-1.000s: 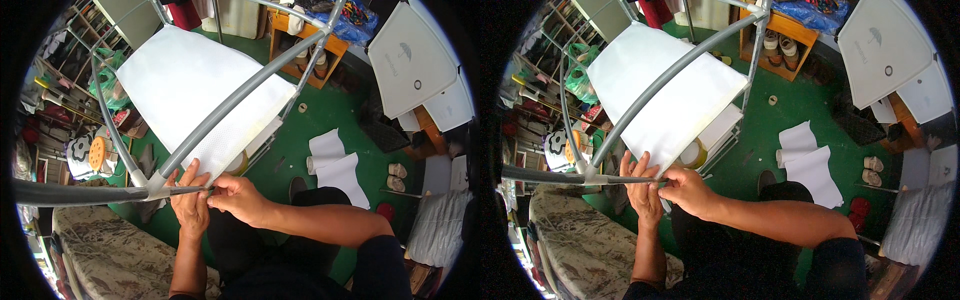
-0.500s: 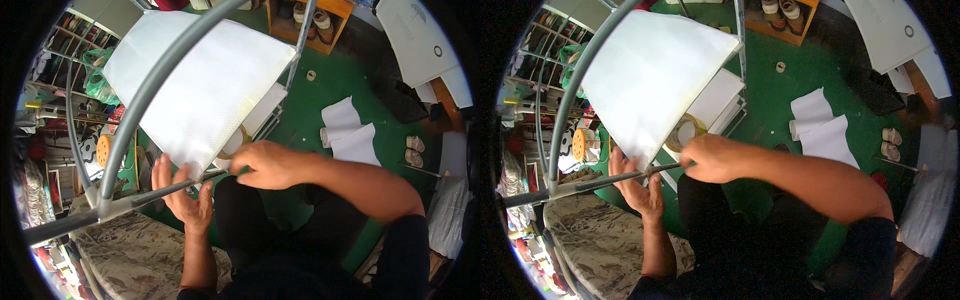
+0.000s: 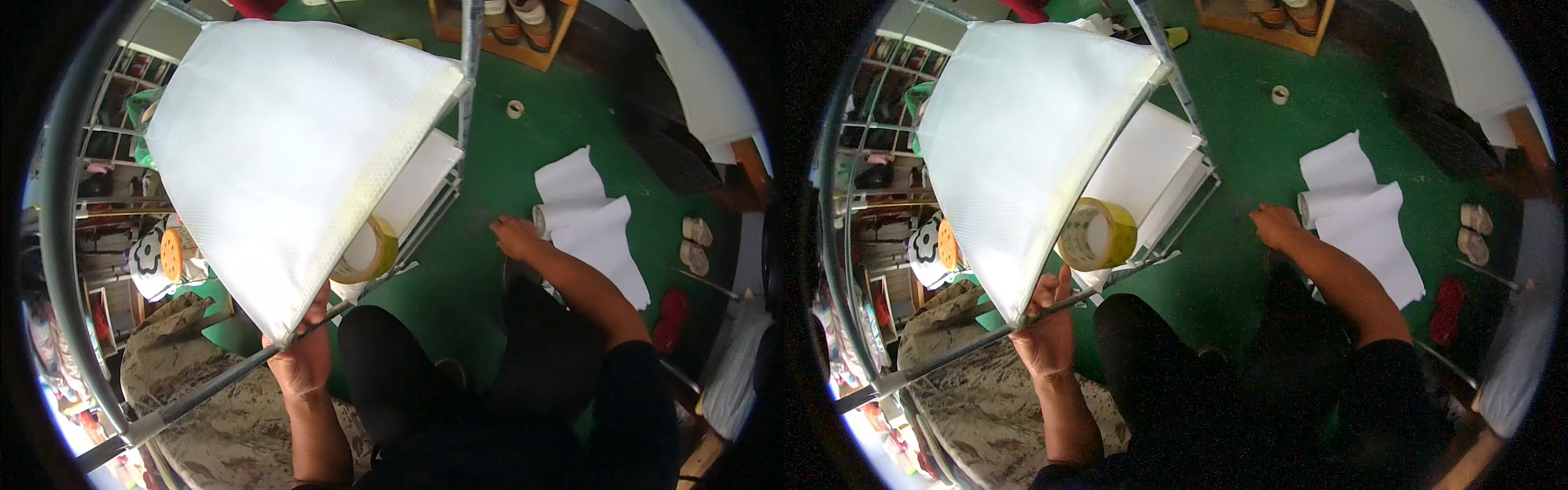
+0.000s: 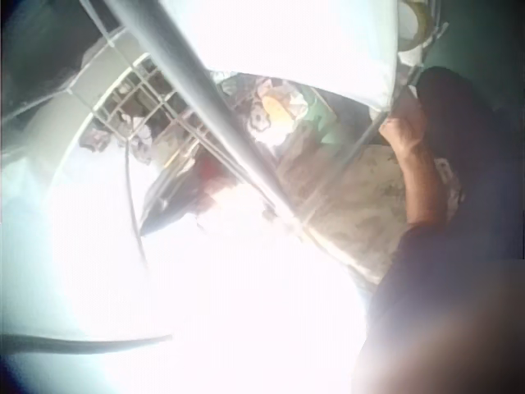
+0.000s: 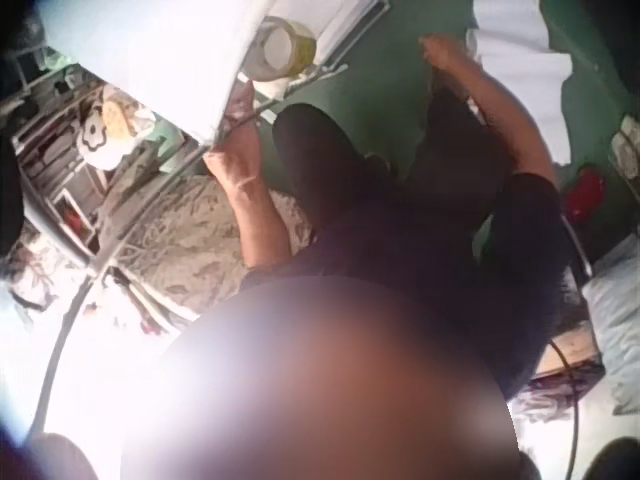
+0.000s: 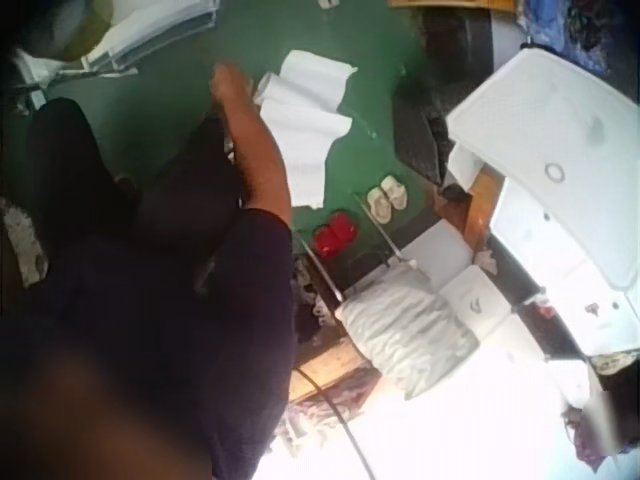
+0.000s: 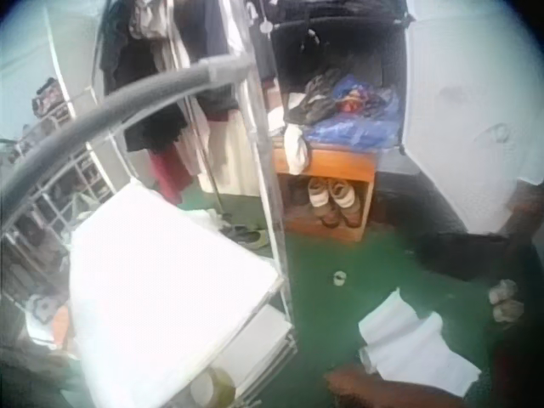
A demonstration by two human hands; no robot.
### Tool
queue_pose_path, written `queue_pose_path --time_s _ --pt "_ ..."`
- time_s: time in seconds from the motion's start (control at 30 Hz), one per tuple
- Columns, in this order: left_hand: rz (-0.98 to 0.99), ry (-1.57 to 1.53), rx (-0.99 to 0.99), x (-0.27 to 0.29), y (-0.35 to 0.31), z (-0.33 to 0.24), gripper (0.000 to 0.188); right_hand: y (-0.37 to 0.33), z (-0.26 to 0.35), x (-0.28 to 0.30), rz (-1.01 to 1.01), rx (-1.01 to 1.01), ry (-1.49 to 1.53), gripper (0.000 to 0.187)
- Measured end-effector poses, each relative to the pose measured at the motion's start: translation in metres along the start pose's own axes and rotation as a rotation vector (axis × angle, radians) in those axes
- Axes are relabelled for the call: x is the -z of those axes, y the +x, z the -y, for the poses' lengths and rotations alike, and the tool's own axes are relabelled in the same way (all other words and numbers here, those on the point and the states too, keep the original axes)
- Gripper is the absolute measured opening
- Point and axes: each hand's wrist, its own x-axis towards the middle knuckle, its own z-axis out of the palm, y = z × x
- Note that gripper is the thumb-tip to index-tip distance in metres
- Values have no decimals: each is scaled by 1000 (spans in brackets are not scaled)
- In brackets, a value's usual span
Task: The person secures a white fabric panel to a metal umbrella frame using clear tape. They repeatedly wrap and press tape along the frame edges to hold the fabric in place, then use yellow tape to reinforce the attachment.
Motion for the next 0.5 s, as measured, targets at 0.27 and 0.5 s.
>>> queue_pose_path --time_s 0.27,0.5 --pt "-151 7 58 -11 -1 -11 36 52 -15 -23 -156 102 -145 33" --pt "-188 -65 68 -19 -2 -5 33 73 -37 -46 -142 69 -208 20"
